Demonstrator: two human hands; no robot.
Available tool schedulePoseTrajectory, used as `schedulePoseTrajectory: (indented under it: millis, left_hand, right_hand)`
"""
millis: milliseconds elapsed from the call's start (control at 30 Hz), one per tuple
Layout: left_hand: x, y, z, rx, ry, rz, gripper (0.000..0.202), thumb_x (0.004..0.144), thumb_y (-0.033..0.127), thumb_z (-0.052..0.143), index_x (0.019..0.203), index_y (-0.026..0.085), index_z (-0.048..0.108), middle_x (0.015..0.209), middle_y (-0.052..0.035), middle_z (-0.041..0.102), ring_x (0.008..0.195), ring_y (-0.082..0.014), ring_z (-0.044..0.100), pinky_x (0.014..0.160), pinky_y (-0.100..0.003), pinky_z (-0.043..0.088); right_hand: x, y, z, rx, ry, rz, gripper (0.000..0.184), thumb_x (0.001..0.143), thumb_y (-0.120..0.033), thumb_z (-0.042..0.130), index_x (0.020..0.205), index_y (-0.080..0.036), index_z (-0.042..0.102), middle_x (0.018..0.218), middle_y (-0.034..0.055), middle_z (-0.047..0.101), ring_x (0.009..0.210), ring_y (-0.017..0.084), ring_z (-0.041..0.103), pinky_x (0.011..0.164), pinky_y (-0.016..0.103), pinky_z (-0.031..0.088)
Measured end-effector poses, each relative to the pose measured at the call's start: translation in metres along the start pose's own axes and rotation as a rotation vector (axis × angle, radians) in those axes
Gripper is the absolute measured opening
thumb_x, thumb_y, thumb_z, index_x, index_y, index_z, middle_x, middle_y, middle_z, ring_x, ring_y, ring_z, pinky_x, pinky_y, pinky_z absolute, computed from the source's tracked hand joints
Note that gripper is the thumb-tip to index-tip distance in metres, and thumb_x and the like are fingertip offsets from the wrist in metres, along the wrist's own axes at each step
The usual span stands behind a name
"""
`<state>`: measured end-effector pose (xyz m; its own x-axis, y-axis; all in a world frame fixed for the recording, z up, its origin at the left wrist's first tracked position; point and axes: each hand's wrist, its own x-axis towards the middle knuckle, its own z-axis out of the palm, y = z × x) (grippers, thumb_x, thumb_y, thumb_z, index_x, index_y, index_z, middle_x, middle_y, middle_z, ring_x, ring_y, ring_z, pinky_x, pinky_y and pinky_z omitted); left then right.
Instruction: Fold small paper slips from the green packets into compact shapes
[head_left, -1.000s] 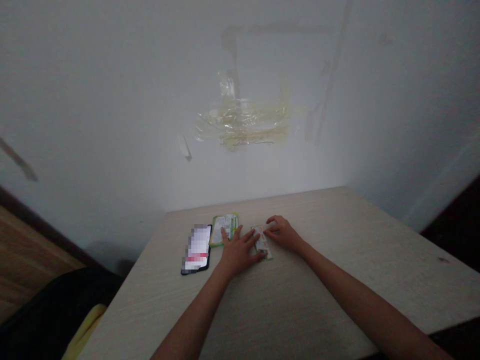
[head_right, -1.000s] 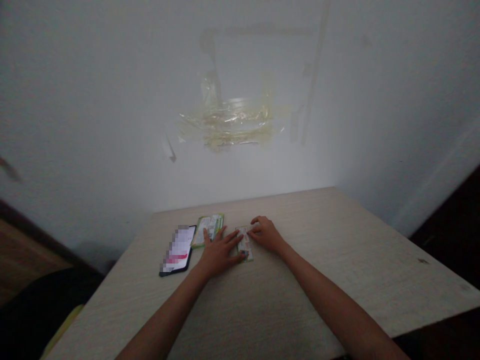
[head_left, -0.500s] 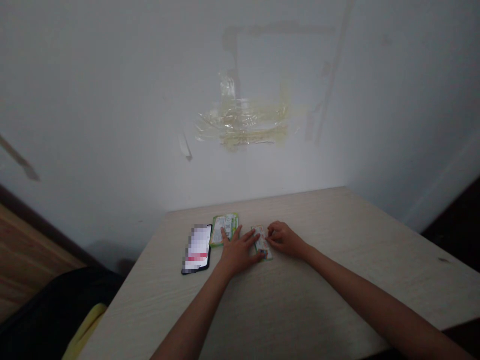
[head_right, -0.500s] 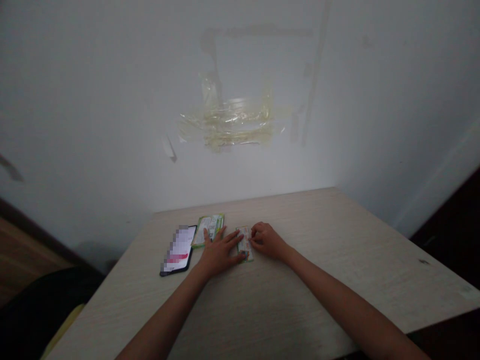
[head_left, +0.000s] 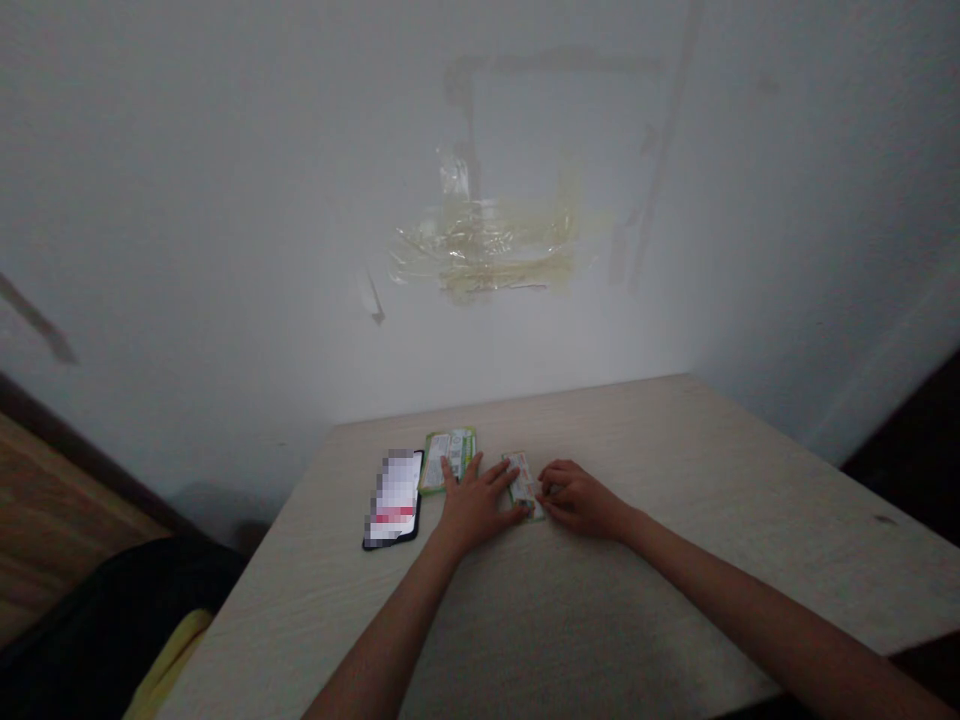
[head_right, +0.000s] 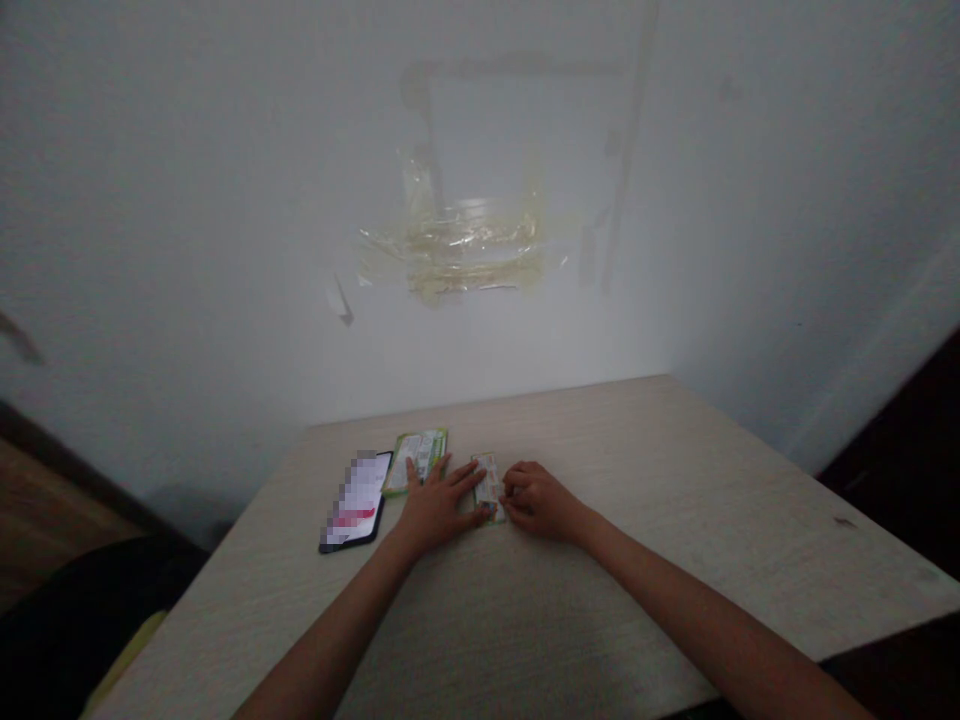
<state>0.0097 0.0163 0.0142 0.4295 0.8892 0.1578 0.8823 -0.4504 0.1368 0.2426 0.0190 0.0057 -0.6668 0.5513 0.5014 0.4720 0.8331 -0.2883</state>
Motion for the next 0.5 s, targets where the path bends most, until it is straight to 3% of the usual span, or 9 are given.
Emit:
schedulePoseTrajectory:
  millis: [500]
  left_hand:
    - [-0.002,0.001,0.000,-0.004,0.007,-0.012,0.066,0.080,0.078,0.032,0.138,0.047,0.039,0.148,0.0053,0.042,0.142,-0.0389,0.021,0.100,-0.075,-0.020]
  right_hand:
    - [-0.008,-0.012,-0.008,0.084,-0.052,-0.033,0.023,0.088,-0.017,0.054,0.071,-0.021,0.071,0.084,0.0062,0.065,0.095,0.020,0.058,0.088,0.037,0.045]
